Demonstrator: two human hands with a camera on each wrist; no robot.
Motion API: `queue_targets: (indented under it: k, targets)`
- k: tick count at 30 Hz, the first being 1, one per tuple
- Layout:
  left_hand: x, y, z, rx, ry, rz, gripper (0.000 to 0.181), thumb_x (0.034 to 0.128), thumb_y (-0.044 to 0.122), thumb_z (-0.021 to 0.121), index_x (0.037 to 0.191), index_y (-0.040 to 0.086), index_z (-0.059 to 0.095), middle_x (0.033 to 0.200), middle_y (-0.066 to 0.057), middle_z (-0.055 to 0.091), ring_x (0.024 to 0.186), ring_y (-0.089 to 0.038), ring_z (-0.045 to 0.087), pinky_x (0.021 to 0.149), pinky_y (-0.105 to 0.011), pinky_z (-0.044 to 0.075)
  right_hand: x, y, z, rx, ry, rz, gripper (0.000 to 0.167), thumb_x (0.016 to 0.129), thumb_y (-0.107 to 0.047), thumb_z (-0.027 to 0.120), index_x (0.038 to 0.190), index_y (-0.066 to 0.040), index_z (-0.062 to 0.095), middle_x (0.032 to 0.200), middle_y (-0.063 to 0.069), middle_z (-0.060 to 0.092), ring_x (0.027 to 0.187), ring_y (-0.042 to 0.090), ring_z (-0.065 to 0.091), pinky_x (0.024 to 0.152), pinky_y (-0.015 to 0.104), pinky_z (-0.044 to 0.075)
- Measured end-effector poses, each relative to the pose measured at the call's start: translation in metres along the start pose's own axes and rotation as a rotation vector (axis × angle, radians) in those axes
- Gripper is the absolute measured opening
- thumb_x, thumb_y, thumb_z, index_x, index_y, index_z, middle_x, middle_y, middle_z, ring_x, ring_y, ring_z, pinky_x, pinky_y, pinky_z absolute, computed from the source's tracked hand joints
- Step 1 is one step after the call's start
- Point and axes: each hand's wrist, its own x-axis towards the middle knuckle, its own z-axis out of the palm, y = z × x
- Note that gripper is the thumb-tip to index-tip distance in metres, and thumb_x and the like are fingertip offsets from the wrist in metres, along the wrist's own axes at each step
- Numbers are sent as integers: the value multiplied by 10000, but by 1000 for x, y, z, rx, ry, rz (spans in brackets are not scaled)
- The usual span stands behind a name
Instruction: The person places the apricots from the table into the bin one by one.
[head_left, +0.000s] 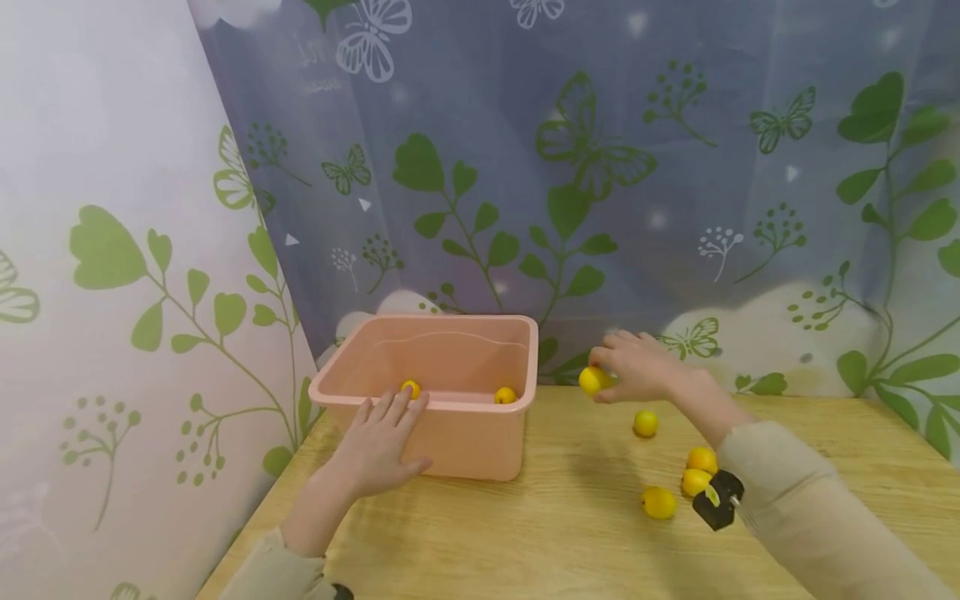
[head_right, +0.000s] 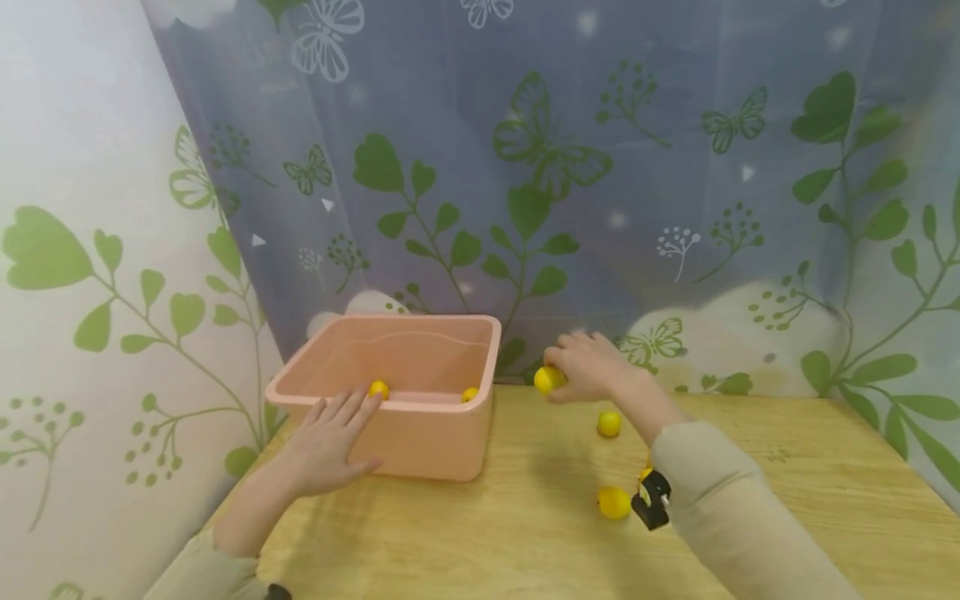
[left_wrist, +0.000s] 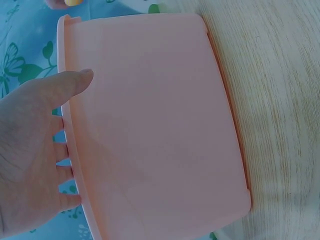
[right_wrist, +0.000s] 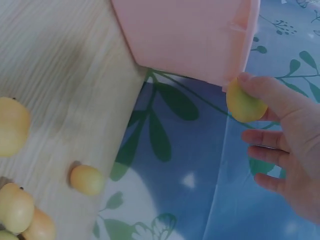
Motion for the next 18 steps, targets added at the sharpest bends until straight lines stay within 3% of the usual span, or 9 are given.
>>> queue_targets:
  k: [11,18]
  targets:
    - [-1,1,-1,3,-5,-3,824,867,444,598,1467,26,218,1492,-228,198,1355,-409,182,1063,-590,146,19,-10,-15,-16,20,-5,374,746,-399,734,991,-134,639,918,20,555,880,249,514,713,450,429]
    - [-1,2,-3,5,-4,-5,823,866,443,597,1463,17,224,1491,-231,200,1354,-410,184,1065,-589,142,32,-21,-25,-2,-7,8,412,764,-431,711,1037,-131,634,953,18,553,914,236,496,742,424,413]
